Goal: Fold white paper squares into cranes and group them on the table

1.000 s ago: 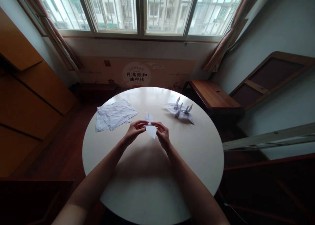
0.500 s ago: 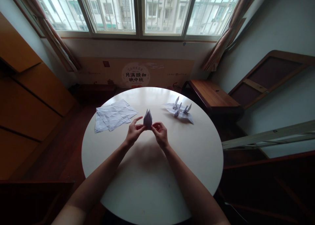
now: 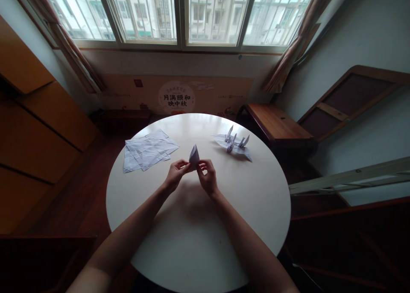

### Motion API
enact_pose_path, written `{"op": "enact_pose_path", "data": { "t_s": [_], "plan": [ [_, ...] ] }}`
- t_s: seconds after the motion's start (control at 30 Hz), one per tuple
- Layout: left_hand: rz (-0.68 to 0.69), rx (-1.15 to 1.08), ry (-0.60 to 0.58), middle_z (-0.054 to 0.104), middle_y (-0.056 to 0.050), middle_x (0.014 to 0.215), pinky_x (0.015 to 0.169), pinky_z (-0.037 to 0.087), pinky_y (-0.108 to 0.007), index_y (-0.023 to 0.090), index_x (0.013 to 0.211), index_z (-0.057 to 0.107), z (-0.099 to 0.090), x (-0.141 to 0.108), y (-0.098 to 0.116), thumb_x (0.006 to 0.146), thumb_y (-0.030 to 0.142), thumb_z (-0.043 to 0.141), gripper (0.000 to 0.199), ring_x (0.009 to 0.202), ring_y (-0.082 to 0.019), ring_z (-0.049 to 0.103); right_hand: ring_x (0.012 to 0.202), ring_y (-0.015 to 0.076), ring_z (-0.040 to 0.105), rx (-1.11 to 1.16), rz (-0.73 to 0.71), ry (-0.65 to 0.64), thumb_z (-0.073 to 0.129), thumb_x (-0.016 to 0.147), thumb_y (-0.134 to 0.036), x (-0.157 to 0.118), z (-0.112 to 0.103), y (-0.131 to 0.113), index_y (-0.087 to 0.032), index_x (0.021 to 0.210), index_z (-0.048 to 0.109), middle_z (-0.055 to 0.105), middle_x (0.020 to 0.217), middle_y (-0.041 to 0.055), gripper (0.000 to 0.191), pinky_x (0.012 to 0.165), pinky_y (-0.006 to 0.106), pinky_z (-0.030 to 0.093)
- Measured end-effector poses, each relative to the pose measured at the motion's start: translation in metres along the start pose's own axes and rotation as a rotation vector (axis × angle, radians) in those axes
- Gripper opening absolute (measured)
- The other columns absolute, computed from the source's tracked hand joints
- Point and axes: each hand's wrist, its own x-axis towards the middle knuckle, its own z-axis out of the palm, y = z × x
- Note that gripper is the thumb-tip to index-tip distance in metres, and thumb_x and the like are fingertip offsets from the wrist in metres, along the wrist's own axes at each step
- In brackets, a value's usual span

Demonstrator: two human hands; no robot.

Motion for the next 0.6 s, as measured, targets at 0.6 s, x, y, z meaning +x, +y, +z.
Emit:
{"op": "enact_pose_path", "data": {
  "t_s": [0.6],
  "plan": [
    [0.069, 0.187, -0.083, 0.067, -0.013, 0.117, 0.080, 0.052, -0.035, 0.017, 0.094, 0.077, 0.0000, -0.0020, 0.0024, 0.070, 0.037, 0.079, 0.032, 0.095, -0.024, 0.065, 0.082, 0.0193, 0.066, 0.176, 0.133, -0.066, 0.067, 0.080, -0.046, 0.0021, -0.0002, 0.0005, -0.020, 0.093, 0.060, 0.067, 0.092, 0.0059, 0.030, 0.071, 0.032, 0.054]
  ]
}}
